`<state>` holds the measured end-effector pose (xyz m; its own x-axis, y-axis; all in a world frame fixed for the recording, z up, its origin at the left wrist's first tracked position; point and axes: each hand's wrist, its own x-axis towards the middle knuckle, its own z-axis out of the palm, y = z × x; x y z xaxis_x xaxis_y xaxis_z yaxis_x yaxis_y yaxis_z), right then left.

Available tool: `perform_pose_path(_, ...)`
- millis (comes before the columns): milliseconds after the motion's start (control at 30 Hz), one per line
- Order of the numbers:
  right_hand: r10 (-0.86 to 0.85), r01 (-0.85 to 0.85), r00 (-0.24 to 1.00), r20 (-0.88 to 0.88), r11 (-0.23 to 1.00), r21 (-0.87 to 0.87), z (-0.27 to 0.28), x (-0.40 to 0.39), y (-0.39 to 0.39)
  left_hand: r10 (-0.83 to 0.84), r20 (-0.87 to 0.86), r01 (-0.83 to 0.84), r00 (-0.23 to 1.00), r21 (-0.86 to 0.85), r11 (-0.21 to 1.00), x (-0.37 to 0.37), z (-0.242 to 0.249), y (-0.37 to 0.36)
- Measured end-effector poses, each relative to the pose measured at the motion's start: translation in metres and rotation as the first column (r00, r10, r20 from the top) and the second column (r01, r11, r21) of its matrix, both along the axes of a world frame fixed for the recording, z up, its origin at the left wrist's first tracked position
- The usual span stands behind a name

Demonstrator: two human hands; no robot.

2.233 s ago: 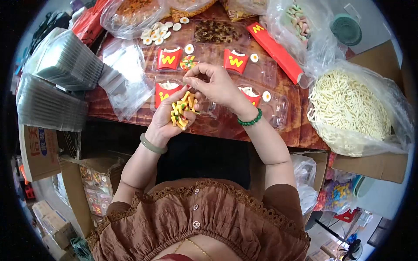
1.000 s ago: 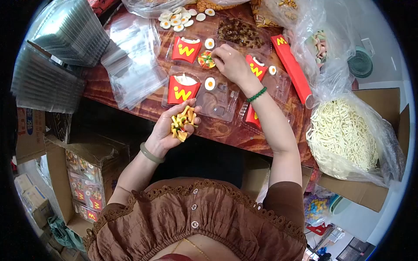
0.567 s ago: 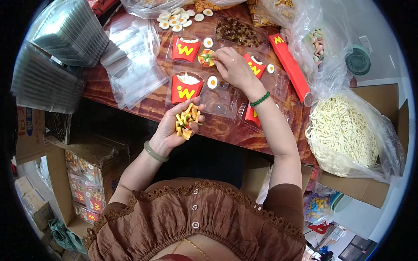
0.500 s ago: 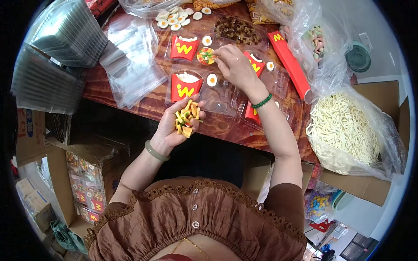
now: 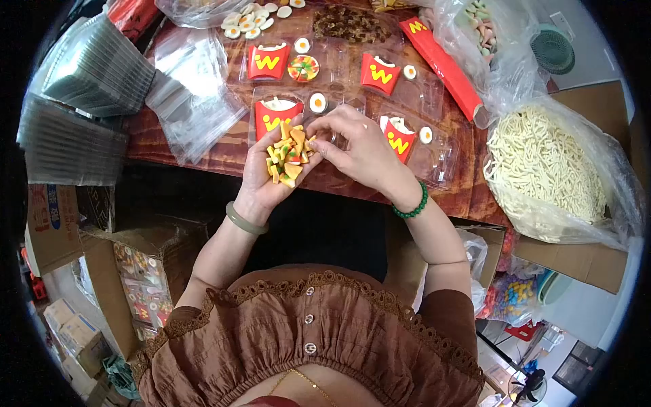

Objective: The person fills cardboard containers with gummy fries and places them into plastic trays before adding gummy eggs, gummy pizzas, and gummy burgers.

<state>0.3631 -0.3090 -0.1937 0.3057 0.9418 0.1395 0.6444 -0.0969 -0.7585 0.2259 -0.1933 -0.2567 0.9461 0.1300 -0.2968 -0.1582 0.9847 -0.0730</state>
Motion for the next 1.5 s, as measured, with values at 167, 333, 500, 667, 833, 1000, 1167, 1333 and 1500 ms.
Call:
perform_pose_path(167, -0.008, 0.007, 0.999, 0.052, 1.000, 0.028, -0.007, 0.001, -0.003, -0.009, 0.035, 0.009, 0.999, -0.007, 1.000, 0.004, 0.005, -0.001)
perform_pose_path(333, -0.109, 0.102, 0.912, -0.396, 0.994, -0.039, -0.008, -0.007, -0.001, 0.000, -0.067, 0.008, 0.998, 0.117, 0.993, 0.005, 0.012, 0.000)
perform_pose_path(500, -0.138, 0.243, 0.865, -0.483, 0.956, 0.163, -0.007, -0.002, -0.002, 0.045, 0.004, -0.046, 0.999, 0.040, 0.998, -0.006, 0.009, 0.001)
perform_pose_path(667, -0.111, 0.050, 0.964, 0.240, 0.968, 0.247, -0.047, 0.017, 0.010, 0.020, -0.025, -0.021, 0.999, -0.031, 0.999, -0.020, 0.008, -0.007)
perform_pose_path(833, -0.095, 0.052, 0.973, 0.209, 0.977, 0.205, -0.052, 0.010, 0.006, -0.023, -0.063, 0.020, 0.998, -0.047, 0.999, -0.024, -0.002, -0.008)
perform_pose_path(1000, -0.172, 0.141, 0.955, 0.242, 0.980, 0.142, -0.059, 0.011, 0.007, -0.050, -0.072, 0.045, 0.996, -0.076, 0.996, -0.022, -0.006, -0.013)
perform_pose_path(1167, -0.207, 0.206, 0.978, 0.015, 0.977, 0.045, -0.043, 0.004, 0.010, -0.058, -0.108, 0.061, 0.992, 0.027, 0.998, -0.021, -0.001, -0.014)
perform_pose_path(1333, 0.162, -0.161, 0.986, -0.045, 0.987, 0.023, -0.022, -0.004, 0.012, -0.048, -0.159, 0.059, 0.986, 0.066, 0.996, -0.019, -0.007, -0.017)
perform_pose_path(1500, 0.083, -0.071, 0.945, -0.317, 0.996, 0.048, -0.019, -0.008, 0.009, -0.070, -0.102, 0.081, 0.992, 0.108, 0.991, -0.023, -0.003, -0.014)
